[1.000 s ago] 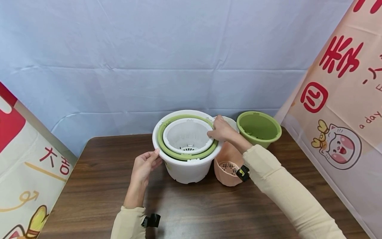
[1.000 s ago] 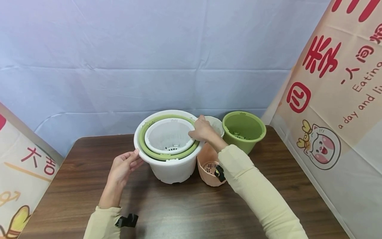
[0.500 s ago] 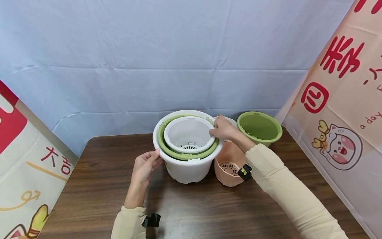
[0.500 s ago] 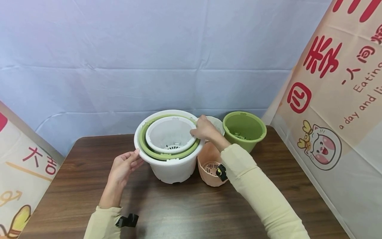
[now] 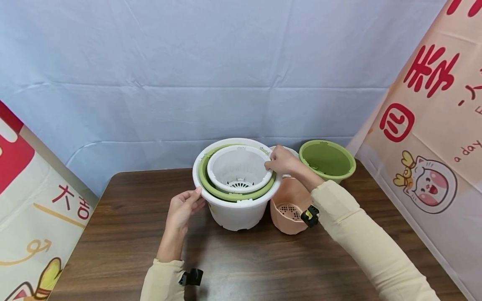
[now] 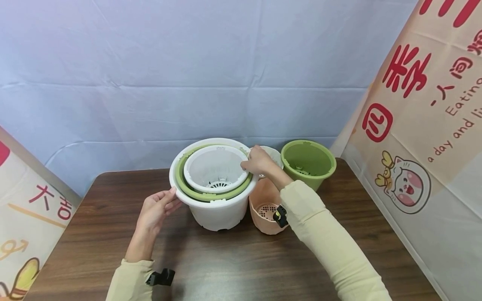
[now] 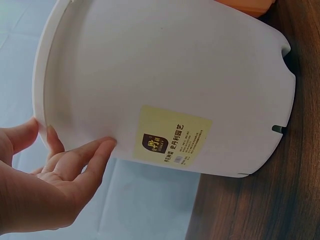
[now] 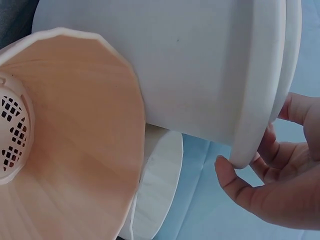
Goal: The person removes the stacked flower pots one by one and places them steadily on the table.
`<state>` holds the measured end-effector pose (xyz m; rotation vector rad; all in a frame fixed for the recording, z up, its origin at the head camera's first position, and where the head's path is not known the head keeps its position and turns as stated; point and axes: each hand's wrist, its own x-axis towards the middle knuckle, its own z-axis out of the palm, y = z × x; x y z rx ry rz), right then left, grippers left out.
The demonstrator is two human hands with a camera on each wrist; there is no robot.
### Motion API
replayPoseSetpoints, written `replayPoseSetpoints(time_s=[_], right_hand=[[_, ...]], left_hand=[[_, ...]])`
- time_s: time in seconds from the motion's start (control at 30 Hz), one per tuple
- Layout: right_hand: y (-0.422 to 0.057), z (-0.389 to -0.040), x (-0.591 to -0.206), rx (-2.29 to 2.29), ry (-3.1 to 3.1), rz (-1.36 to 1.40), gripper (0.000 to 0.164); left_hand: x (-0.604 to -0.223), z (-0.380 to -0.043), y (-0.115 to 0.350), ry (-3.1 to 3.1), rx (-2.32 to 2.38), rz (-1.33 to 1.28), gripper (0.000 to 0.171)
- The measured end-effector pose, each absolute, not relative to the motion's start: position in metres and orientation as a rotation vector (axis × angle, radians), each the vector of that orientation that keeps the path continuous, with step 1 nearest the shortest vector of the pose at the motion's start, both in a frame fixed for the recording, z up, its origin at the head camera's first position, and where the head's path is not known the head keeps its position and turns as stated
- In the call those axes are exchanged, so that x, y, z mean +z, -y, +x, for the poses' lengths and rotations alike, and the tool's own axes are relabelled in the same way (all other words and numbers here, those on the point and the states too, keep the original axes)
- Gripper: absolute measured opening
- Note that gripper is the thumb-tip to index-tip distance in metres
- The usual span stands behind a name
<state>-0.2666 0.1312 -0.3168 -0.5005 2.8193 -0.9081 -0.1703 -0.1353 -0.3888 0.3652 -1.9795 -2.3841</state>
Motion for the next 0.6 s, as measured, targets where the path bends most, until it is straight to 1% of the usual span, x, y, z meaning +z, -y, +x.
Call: replayPoseSetpoints(time_s=[0.3,0.6], right_hand=[[-0.1315,-0.2652,-0.3139,-0.898,-2.786,-0.313,0.031],[-0.1339,-0.2651,-0.3139,-1.001,-2.746,-0.228,0.024]], left_hand=[[-0.3884,-0.1694,0.1357,1.994,-2.38,0.352,0.02],[-0.3893,-0.1707,0.1354,1.978,-2.389,0.366,0.017]])
